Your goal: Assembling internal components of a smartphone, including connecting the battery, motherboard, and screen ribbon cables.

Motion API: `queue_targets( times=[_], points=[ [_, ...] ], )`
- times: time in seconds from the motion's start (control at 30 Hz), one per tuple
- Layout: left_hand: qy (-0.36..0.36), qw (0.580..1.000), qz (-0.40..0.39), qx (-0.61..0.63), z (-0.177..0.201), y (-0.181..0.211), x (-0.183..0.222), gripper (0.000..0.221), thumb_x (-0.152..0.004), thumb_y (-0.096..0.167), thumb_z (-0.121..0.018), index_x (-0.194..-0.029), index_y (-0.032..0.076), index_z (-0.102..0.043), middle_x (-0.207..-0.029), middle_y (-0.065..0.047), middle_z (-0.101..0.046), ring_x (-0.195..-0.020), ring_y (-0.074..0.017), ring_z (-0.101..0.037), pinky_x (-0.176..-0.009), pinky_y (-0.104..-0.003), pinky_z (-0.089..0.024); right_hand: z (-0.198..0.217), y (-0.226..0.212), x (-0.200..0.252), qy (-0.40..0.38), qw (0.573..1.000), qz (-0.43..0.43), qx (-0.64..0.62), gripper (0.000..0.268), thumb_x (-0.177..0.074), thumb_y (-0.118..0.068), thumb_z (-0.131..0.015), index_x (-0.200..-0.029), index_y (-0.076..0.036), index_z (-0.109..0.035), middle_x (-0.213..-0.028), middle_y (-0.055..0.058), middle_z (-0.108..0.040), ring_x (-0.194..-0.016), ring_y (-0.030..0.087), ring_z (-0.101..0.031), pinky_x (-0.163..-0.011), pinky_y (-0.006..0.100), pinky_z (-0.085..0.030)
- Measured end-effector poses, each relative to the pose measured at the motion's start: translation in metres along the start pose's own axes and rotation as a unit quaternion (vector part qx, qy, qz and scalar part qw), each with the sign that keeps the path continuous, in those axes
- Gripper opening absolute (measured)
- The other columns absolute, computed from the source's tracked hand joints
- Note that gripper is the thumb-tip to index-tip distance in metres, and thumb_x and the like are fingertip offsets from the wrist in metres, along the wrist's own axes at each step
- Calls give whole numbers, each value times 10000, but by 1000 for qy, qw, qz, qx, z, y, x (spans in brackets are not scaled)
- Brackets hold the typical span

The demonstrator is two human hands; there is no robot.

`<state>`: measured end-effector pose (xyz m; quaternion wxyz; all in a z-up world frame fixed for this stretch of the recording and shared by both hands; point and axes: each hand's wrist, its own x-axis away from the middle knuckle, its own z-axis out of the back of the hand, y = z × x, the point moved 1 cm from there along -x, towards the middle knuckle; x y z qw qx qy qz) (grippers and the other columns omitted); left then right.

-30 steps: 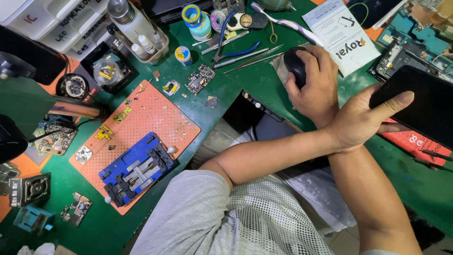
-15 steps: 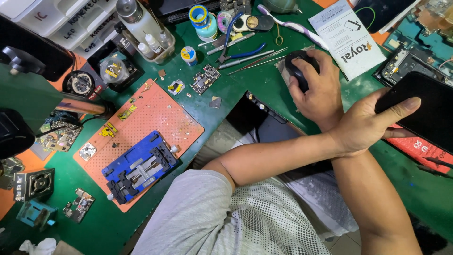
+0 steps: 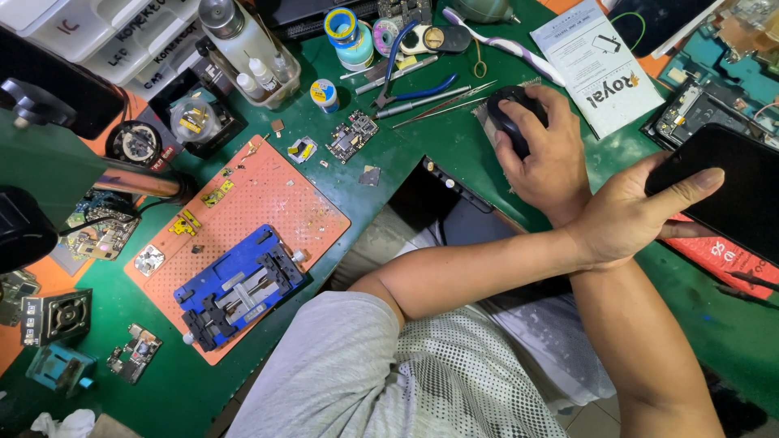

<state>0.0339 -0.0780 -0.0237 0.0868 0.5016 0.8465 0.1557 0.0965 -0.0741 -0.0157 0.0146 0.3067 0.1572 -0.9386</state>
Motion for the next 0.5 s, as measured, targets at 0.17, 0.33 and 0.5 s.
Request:
queue_targets(
  times=[0.17, 0.33, 0.5],
  points=[
    [5, 1000, 5, -10, -1, 0, 0, 296, -802, 175, -656, -1058, 71, -550, -1063, 0, -542, -1020, -97, -482, -617, -301, -547, 0, 1, 0, 1, 1000, 2, -10, 270, -834, -59, -587, -1092, 9, -542, -1091, 237, -422, -1003, 366, -472, -782, 468, -413],
    [-8, 1000, -2, 7, 1, -1, 0, 253, -817, 147, -654, -1034, 57, -560, -1046, -13, -553, -1021, -107, -491, -616, -316, -554, -1, 2, -1, 3, 1000, 8, -12, 268, -831, -56, -588, -1087, 9, -542, -1085, 235, -422, -980, 365, -482, -759, 468, -428],
    [-5, 1000, 2, 4, 1, -1, 0, 276, -821, 151, -650, -1067, 62, -560, -1076, -18, -548, -1017, -115, -493, -629, -323, -551, -1, 3, 0, 7, 1000, 11, -13, 259, -832, -51, -596, -1080, 9, -548, -1083, 233, -420, -962, 364, -493, -755, 465, -435]
  ],
)
